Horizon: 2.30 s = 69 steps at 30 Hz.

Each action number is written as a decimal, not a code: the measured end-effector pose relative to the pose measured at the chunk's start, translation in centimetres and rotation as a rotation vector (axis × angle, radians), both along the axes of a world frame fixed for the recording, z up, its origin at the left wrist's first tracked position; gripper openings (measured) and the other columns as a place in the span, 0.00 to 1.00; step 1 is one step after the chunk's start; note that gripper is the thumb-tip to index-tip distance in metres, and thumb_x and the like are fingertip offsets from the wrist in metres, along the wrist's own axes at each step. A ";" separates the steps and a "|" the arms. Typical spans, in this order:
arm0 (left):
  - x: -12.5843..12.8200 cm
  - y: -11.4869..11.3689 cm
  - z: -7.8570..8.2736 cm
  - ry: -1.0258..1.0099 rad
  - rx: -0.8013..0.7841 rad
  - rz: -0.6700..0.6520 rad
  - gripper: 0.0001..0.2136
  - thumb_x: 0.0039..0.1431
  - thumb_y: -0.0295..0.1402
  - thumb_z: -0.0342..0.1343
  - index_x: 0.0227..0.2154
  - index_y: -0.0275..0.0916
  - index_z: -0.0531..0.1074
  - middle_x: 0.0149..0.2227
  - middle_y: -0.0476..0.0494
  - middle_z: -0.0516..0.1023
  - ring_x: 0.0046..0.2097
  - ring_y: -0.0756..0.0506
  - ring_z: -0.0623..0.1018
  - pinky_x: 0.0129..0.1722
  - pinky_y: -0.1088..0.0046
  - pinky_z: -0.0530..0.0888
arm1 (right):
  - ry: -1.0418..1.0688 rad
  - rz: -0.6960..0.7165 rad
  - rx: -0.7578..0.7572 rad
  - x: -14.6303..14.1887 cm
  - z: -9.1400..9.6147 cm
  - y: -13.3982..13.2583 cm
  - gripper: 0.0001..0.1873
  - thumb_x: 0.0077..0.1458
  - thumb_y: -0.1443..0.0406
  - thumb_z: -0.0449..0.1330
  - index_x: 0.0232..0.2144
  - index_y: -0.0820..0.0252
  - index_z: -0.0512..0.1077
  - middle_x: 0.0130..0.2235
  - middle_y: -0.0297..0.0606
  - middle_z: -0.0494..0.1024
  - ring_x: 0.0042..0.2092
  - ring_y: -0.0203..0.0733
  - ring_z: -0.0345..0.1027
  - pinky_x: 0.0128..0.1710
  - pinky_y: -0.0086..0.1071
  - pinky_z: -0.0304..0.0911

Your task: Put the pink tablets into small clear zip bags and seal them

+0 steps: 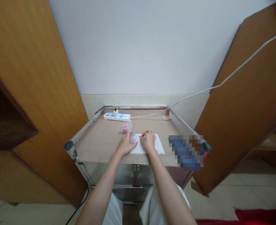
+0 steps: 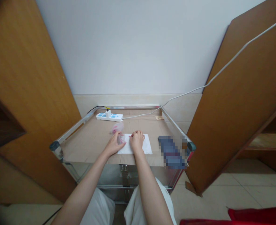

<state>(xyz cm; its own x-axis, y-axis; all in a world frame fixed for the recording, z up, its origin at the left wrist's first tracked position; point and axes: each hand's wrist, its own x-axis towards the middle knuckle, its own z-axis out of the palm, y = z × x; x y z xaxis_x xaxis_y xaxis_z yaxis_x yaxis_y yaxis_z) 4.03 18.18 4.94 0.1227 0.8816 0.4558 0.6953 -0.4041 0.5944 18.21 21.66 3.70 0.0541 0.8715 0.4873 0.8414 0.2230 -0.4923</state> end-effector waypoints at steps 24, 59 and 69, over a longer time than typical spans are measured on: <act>0.0 0.2 -0.4 -0.029 0.008 0.003 0.21 0.41 0.32 0.55 0.41 0.39 0.57 0.41 0.43 0.66 0.45 0.46 0.66 0.45 0.68 0.62 | 0.385 0.190 0.106 -0.4 1.0 -0.2 0.13 0.50 0.66 0.47 0.34 0.62 0.70 0.38 0.42 0.72 0.43 0.39 0.62 0.43 0.32 0.54; -0.1 0.2 -0.6 -0.023 0.024 -0.013 0.21 0.42 0.34 0.54 0.41 0.39 0.57 0.41 0.43 0.66 0.45 0.46 0.67 0.44 0.69 0.63 | 0.423 0.296 0.246 -0.3 1.5 -0.5 0.06 0.46 0.64 0.53 0.26 0.61 0.68 0.35 0.40 0.71 0.42 0.40 0.61 0.44 0.34 0.53; -0.1 0.4 -0.8 -0.028 0.043 -0.019 0.21 0.42 0.33 0.54 0.42 0.38 0.57 0.41 0.42 0.66 0.45 0.45 0.67 0.44 0.68 0.63 | 0.446 0.376 0.183 -1.2 1.0 -0.5 0.11 0.49 0.61 0.51 0.26 0.60 0.71 0.35 0.40 0.72 0.40 0.38 0.63 0.42 0.32 0.56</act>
